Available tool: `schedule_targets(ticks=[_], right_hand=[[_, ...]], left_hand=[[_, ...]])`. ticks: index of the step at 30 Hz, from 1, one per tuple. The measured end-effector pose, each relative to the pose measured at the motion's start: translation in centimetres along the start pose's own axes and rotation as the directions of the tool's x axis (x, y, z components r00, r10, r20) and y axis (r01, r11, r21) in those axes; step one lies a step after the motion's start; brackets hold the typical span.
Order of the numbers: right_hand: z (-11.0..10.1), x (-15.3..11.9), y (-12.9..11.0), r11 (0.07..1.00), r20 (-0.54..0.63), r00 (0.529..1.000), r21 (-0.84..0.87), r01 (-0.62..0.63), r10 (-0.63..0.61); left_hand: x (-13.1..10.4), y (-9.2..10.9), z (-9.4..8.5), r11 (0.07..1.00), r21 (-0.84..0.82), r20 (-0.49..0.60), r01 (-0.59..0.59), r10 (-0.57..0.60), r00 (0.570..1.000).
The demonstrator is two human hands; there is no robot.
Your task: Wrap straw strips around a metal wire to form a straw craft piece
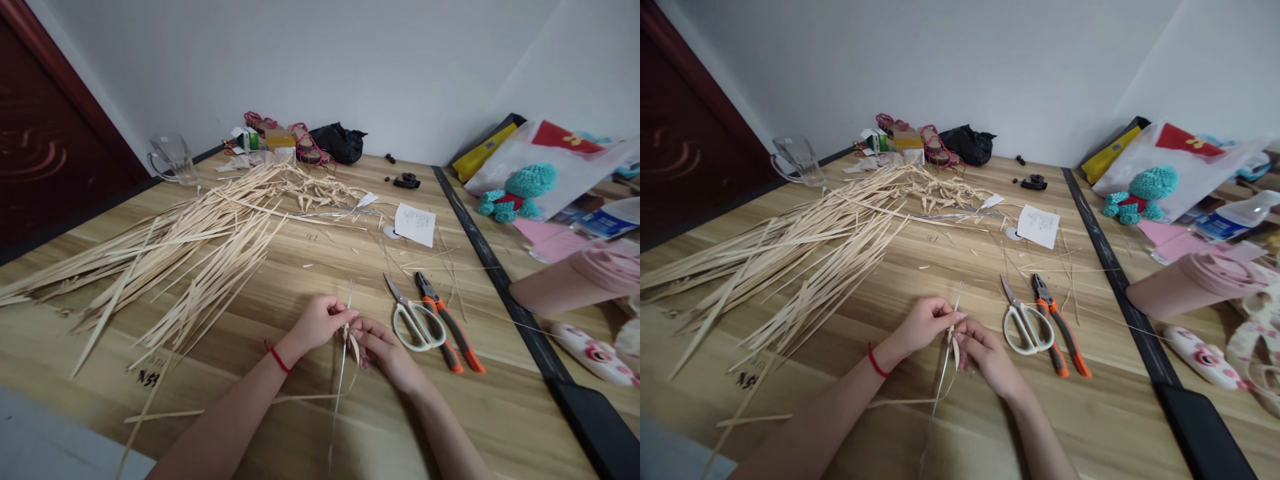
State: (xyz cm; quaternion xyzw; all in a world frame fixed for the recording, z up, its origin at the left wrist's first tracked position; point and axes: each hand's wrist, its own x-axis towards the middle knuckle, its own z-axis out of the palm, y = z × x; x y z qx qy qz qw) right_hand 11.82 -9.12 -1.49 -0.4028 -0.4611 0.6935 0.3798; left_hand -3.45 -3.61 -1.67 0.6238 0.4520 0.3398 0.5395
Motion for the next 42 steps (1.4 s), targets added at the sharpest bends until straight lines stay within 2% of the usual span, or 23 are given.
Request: schedule_targets(ticks=[6, 21, 26, 33, 42], right_hand=[[0.0, 0.26, 0.23, 0.994, -0.009, 1.0, 0.11, -0.017, 0.019], [0.13, 0.59, 0.68, 0.994, -0.029, 1.0, 0.112, 0.012, -0.009], [0.06, 0.41, 0.35, 0.996, -0.018, 1.0, 0.092, 0.008, -0.006], [-0.12, 0.28, 0.14, 0.995, 0.001, 0.997, 0.055, -0.08, 0.08], [-0.01, 0.16, 0.31, 0.999, 0.008, 1.0, -0.042, 0.007, -0.007]], left_hand=[[-0.03, -0.01, 0.03, 1.0, 0.008, -0.003, 0.002, -0.002, 1.0], [-0.07, 0.19, 0.05, 1.0, 0.007, -0.015, 0.001, -0.001, 1.0], [-0.06, 0.05, -0.02, 1.0, 0.014, -0.012, -0.002, 0.002, 1.0], [-0.03, -0.04, -0.04, 1.0, -0.002, 0.022, -0.006, 0.006, 1.0], [-0.02, -0.03, -0.06, 0.999, 0.044, -0.011, -0.006, 0.006, 1.0]])
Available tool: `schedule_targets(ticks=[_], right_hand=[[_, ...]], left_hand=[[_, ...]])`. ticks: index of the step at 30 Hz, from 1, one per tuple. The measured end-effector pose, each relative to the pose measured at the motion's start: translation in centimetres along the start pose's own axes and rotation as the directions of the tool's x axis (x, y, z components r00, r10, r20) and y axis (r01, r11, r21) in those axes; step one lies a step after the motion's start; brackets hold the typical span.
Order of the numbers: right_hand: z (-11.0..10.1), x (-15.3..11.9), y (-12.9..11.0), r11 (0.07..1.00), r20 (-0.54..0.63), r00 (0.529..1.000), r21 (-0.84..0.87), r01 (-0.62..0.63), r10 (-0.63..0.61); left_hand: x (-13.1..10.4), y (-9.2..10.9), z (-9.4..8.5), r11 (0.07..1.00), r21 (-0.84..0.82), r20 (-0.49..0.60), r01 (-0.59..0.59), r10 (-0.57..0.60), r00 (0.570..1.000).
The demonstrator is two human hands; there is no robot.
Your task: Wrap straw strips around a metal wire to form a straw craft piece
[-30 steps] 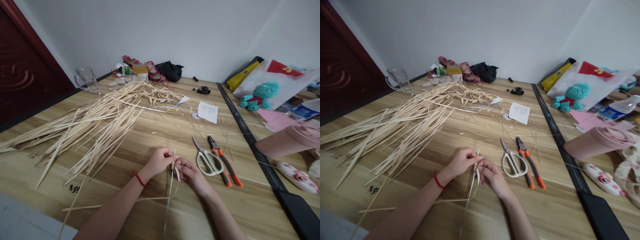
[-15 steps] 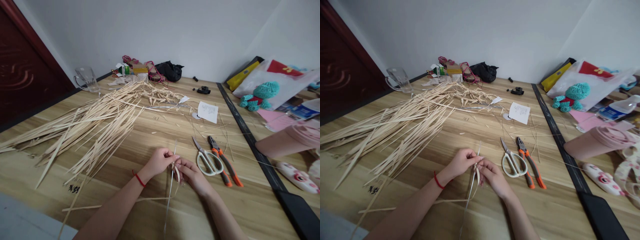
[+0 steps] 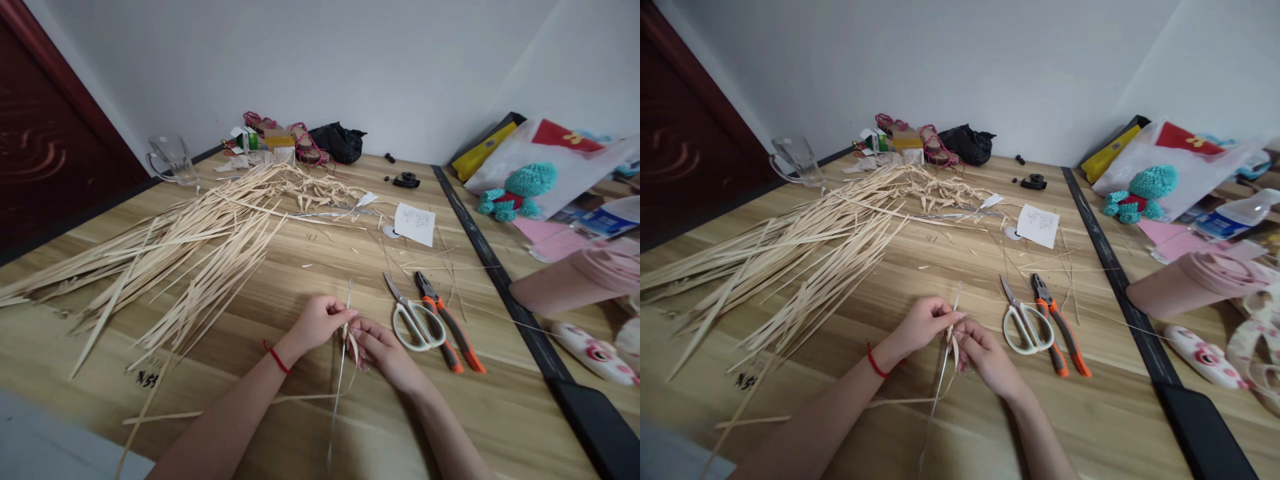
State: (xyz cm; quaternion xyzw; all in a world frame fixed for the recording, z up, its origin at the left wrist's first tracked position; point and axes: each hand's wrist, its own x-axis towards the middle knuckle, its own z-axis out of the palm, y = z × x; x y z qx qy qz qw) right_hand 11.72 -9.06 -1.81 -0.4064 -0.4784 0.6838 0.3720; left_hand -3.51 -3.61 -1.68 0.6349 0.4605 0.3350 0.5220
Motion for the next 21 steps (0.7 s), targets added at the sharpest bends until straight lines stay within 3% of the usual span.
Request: schedule_targets(ticks=[9, 21], right_hand=[[0.09, -0.06, 0.14, 0.996, -0.002, 0.999, -0.082, 0.034, -0.034], [0.43, 0.13, -0.2, 0.999, -0.001, 1.0, -0.048, 0.016, -0.016]], left_hand=[[0.01, -0.13, 0.07, 1.0, -0.025, 0.005, 0.007, -0.006, 1.0], [-0.12, 0.35, 0.08, 1.0, -0.016, -0.023, 0.014, -0.014, 1.0]])
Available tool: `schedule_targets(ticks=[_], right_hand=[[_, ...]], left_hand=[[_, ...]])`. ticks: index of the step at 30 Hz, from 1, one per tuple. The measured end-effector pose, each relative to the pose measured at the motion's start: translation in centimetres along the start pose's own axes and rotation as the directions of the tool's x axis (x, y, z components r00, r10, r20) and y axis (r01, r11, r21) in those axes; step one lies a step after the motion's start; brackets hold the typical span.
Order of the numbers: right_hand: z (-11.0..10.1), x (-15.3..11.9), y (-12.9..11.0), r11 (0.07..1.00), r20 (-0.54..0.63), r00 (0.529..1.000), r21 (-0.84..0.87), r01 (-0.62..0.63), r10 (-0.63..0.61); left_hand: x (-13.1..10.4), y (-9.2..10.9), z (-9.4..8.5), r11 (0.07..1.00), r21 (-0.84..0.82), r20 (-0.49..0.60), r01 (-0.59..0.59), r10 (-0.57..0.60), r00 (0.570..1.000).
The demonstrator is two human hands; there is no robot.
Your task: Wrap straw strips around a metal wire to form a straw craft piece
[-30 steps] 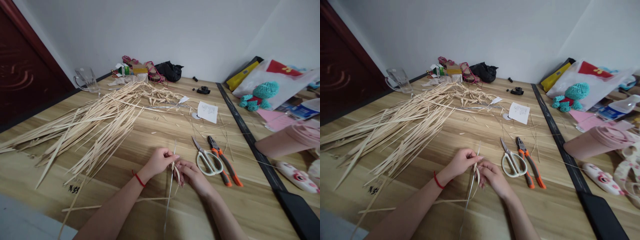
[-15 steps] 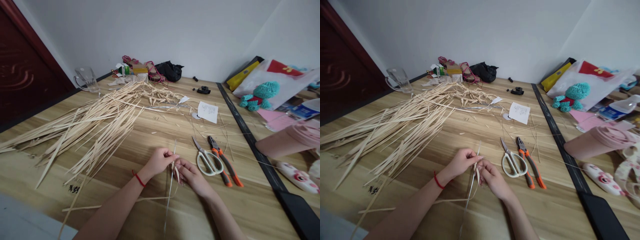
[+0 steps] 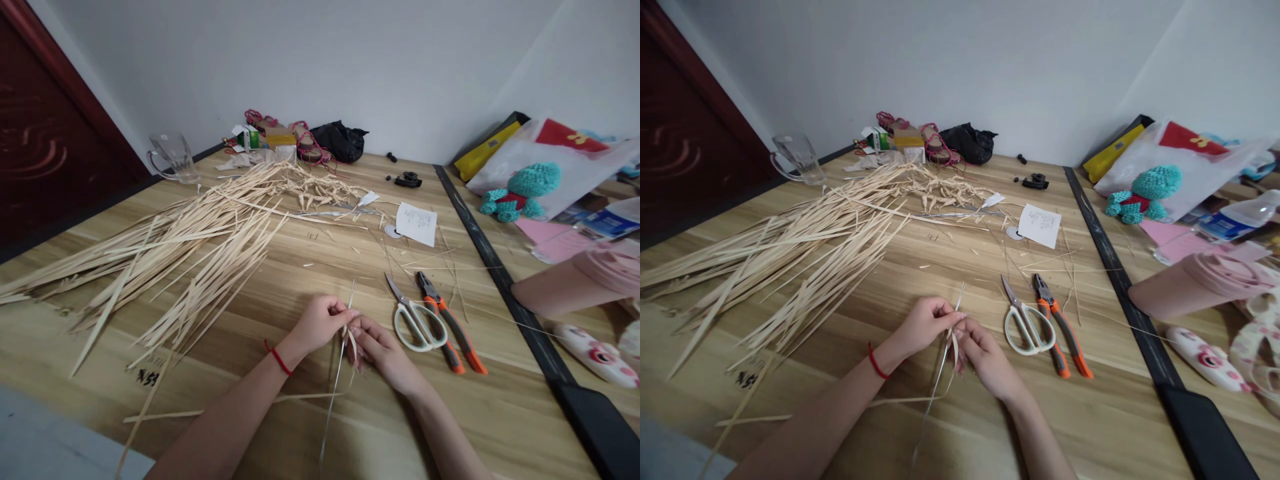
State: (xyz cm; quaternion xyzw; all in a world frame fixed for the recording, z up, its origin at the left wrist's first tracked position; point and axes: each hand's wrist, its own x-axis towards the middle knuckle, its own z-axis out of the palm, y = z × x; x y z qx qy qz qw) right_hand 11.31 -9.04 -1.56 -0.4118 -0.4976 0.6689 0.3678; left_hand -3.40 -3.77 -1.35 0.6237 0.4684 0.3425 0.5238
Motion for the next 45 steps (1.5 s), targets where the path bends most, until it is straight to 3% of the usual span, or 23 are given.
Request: schedule_targets(ticks=[8, 24, 45], right_hand=[[-0.72, 0.0, 0.12, 0.99, 0.002, 0.998, 0.126, -0.066, 0.066], [-0.47, -0.03, -0.01, 0.999, -0.002, 1.0, -0.035, 0.013, -0.013], [-0.58, 0.14, 0.19, 0.996, 0.007, 1.0, 0.09, -0.017, 0.017]], left_hand=[[0.06, -0.15, -0.11, 1.0, -0.014, 0.048, -0.002, 0.003, 0.999], [0.13, -0.53, 0.05, 1.0, 0.011, 0.029, -0.022, 0.022, 0.999], [0.04, -0.05, -0.03, 1.0, -0.007, 0.027, 0.002, -0.001, 1.0]])
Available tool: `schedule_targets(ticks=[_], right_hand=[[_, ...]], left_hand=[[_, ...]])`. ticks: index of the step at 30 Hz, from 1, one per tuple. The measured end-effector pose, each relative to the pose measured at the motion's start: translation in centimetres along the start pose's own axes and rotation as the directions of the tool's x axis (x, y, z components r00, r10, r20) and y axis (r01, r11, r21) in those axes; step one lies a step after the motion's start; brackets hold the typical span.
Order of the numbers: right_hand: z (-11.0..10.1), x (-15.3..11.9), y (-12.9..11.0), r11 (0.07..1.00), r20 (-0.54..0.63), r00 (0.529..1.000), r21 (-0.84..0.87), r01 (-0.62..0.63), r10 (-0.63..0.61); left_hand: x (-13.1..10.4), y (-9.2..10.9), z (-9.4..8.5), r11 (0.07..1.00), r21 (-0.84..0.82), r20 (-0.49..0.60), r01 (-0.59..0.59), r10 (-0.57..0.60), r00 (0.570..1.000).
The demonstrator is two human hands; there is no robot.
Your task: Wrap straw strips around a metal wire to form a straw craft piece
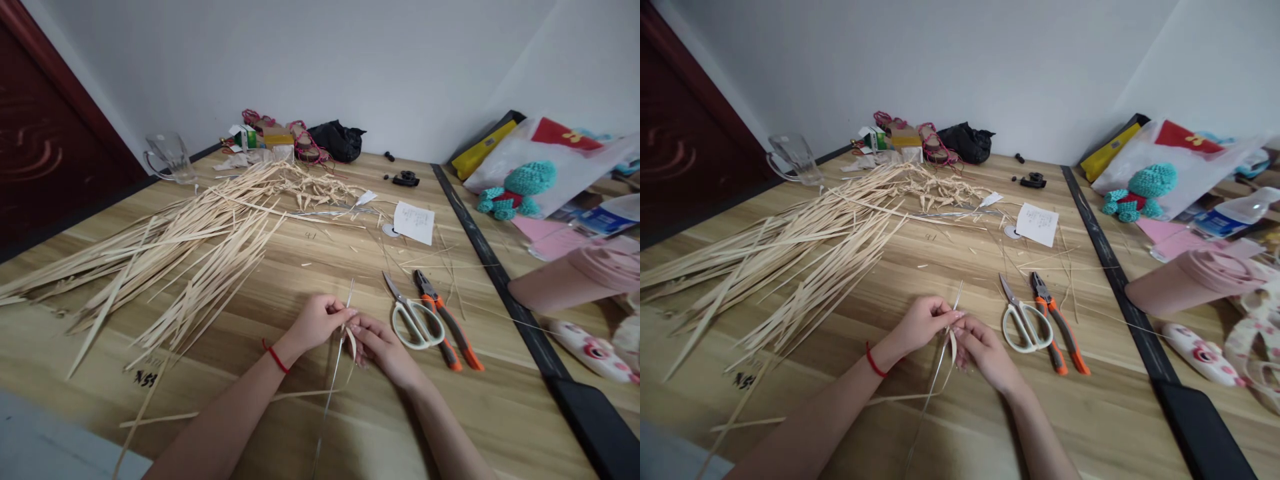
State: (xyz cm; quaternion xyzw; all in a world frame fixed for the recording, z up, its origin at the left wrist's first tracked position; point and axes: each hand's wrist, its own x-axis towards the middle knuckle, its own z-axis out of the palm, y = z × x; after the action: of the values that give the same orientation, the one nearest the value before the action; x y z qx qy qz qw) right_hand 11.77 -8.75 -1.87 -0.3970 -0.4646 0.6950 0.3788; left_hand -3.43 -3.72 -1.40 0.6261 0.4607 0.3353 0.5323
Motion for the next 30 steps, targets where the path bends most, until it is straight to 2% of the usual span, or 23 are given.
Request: schedule_targets(ticks=[8, 12, 15, 18, 23, 27, 30], right_hand=[[0.0, -0.2, -0.2, 0.997, -0.023, 0.999, -0.066, -0.03, 0.028], [0.0, -0.4, -0.3, 0.992, 0.012, 1.0, -0.127, 0.01, -0.009], [0.0, -0.6, -0.1, 0.97, 0.011, 0.998, -0.236, 0.055, -0.055], [0.1, -0.8, -0.1, 0.924, -0.008, 0.995, -0.373, 0.086, -0.096], [0.4, -1.0, -0.4, 0.796, -0.024, 0.98, -0.587, 0.147, -0.199], [0.6, -1.0, -0.5, 0.697, -0.011, 0.967, -0.696, 0.176, -0.256], [0.7, -0.9, -0.4, 0.661, -0.012, 0.963, -0.729, 0.177, -0.27]], left_hand=[[0.2, -0.5, 0.0, 1.0, 0.009, 0.016, -0.023, 0.023, 1.0], [0.2, -0.7, 0.0, 0.999, 0.024, 0.024, -0.026, 0.025, 0.999], [0.2, -0.6, 0.0, 1.0, 0.022, 0.027, -0.021, 0.02, 0.999], [0.2, -0.5, -0.1, 1.0, 0.012, 0.029, -0.02, 0.019, 0.999], [0.2, -0.4, -0.1, 1.0, 0.001, 0.026, -0.016, 0.016, 1.0], [0.1, -0.4, -0.1, 1.0, -0.005, 0.005, -0.017, 0.017, 1.0], [0.1, -0.4, -0.1, 0.999, -0.026, -0.001, -0.019, 0.019, 1.0]])
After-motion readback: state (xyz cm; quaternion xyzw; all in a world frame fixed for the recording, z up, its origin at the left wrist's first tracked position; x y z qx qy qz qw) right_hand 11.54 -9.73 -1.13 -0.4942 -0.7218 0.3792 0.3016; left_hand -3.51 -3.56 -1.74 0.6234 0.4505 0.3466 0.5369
